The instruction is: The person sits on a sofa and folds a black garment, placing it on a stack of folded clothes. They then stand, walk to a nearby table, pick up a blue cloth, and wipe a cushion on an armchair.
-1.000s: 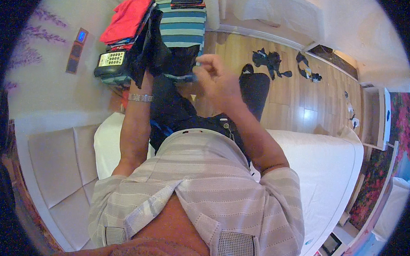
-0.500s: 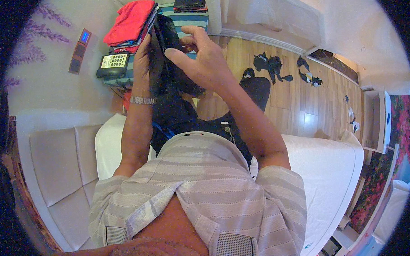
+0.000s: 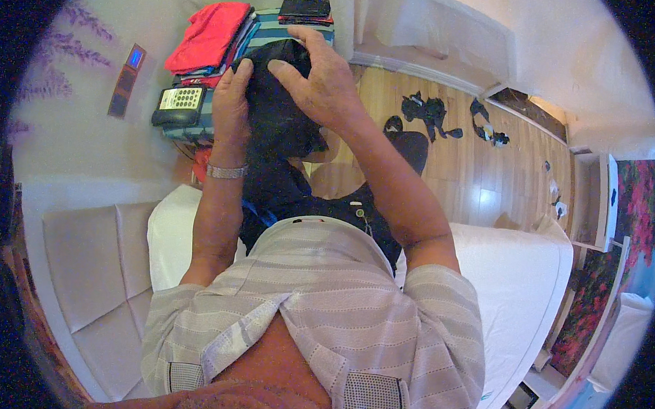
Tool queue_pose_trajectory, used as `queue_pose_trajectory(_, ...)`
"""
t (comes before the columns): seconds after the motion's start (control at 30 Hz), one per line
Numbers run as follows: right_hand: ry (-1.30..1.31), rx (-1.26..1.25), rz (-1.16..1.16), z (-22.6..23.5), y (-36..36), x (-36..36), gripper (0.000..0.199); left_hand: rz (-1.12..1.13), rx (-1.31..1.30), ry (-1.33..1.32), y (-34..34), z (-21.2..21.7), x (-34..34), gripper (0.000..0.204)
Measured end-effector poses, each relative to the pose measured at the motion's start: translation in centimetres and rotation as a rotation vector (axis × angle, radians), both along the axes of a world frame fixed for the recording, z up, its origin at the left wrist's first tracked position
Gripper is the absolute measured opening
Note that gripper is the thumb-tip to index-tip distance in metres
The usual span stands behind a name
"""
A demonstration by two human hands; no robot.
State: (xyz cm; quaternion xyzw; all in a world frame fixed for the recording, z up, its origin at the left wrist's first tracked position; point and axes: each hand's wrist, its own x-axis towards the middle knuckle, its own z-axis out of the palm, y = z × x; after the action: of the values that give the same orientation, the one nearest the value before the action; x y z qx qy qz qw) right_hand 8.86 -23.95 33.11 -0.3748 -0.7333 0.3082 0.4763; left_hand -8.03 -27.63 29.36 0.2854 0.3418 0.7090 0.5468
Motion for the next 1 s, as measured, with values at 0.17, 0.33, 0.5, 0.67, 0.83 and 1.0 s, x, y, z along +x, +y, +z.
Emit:
queue_pose_trajectory(0.17,-0.065,-0.13,-0.005,-0.7,0.4,-0.8,0.053,0.157,0.004,0.156,0.1,-0.8,0.3,0.025)
queue_pose_trajectory(0.33,-0.106,-0.234,0.026,-2.2,1.5,-1.0,0.052,0.239,0.017,0.232,-0.1,-1.3,1.0,0.025)
queue_pose_trajectory(0.5,-0.046,-0.258,0.091,-3.6,2.0,-1.2,0.053,0.218,0.011,0.226,-0.3,-1.0,1.5,0.024)
queue_pose_trajectory(0.67,0.054,-0.29,0.078,-3.5,2.2,-1.1,0.05,0.149,0.029,0.201,-0.2,-1.6,0.7,0.024)
queue_pose_trajectory(0.83,0.066,-0.347,0.157,-2.6,2.1,-0.6,0.041,0.065,0.04,0.222,-0.2,-1.3,0.5,0.022)
queue_pose_trajectory(1.0,0.069,-0.277,0.149,-3.6,2.9,-0.3,0.033,0.108,0.022,0.314,-0.1,-1.6,0.6,0.02)
